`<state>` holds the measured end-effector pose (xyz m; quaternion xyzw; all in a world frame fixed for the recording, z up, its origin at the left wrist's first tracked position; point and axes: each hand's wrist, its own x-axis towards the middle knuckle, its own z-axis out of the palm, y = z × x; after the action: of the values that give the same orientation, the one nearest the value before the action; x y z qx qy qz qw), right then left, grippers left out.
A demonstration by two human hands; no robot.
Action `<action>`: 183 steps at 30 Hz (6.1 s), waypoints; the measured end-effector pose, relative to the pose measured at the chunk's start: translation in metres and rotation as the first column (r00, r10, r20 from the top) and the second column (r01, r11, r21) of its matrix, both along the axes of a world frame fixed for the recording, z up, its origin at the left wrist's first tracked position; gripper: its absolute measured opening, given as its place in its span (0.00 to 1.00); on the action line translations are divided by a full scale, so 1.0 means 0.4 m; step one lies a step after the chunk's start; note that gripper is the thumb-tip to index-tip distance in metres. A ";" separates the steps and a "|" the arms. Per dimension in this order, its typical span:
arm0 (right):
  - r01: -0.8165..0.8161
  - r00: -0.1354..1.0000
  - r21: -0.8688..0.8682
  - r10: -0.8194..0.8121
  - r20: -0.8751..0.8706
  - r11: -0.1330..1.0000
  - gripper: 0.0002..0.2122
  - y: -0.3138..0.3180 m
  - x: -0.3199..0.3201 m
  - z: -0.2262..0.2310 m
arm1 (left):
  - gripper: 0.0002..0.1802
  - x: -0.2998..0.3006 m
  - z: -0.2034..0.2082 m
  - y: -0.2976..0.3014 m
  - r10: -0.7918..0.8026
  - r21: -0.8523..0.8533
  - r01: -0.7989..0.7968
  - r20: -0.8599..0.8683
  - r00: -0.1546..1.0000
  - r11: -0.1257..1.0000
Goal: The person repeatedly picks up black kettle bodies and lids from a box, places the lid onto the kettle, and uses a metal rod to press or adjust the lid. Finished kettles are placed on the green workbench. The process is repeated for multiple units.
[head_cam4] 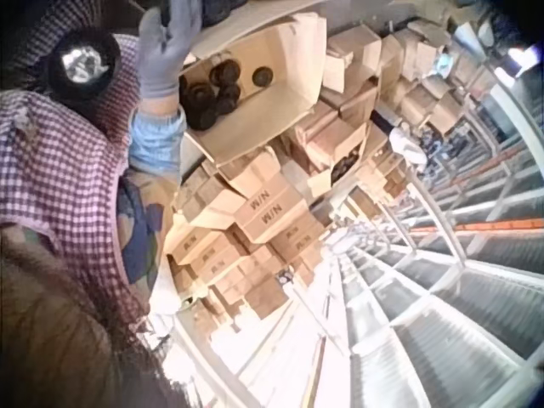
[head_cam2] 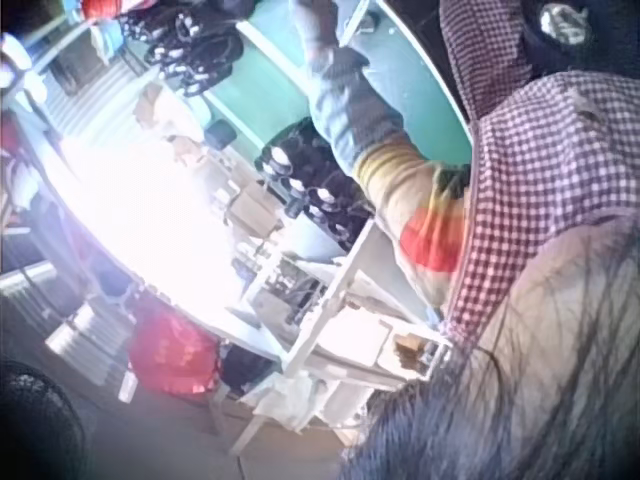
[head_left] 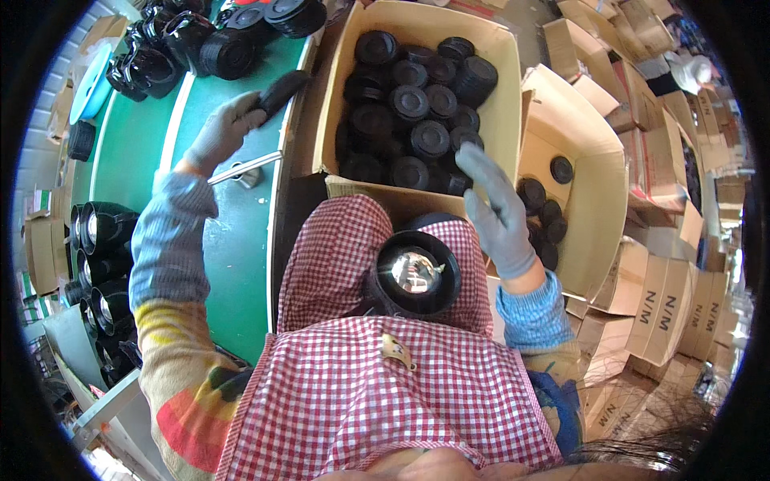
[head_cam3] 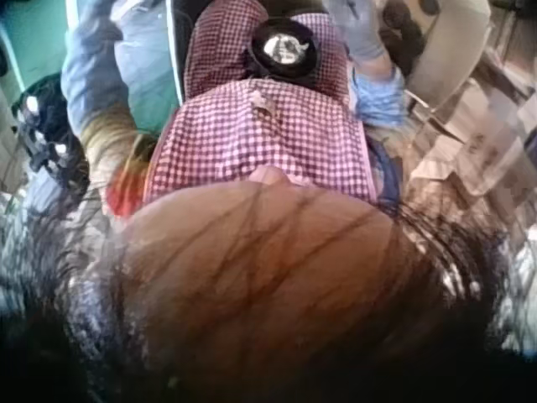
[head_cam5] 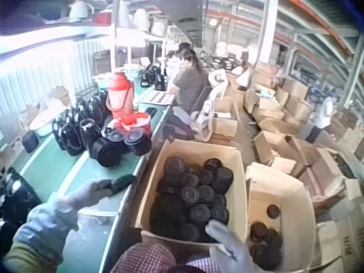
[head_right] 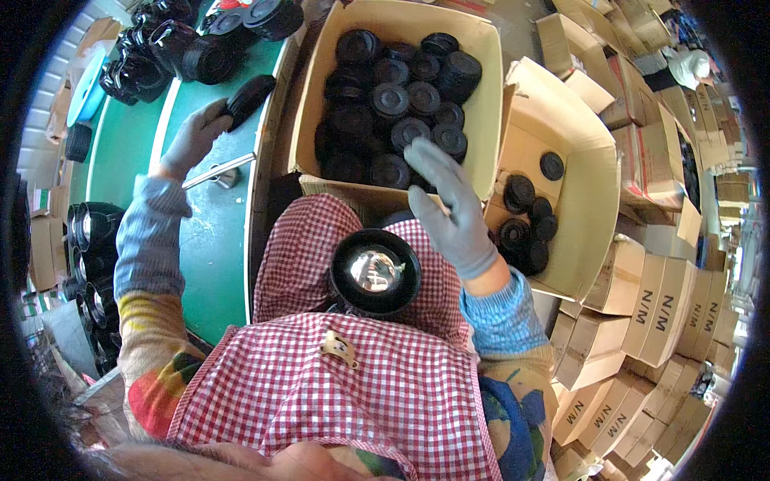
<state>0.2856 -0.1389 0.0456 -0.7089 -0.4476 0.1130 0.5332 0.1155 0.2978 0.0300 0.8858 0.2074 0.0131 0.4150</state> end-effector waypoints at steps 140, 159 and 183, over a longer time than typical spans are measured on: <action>-0.100 0.907 -0.131 0.145 0.396 0.986 0.42 -0.140 -0.075 0.052 | 0.17 -0.067 -0.071 -0.705 -0.385 -0.152 0.493 0.447 0.807 0.857; 0.067 0.995 0.066 -0.072 0.064 0.996 0.35 -0.214 -0.156 -0.187 | 0.41 -0.149 0.027 -0.718 -0.504 0.335 0.419 0.226 0.834 0.844; 0.176 0.885 0.279 -0.276 0.374 0.944 0.55 -0.282 -0.384 0.018 | 0.27 -0.353 -0.039 -0.711 -0.080 0.186 -0.035 0.575 0.814 0.982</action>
<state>0.1320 -0.2515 0.0528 -0.6953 -0.4731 -0.1551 0.5184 -0.0256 0.0136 0.0145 0.8771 0.0585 0.2968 0.3730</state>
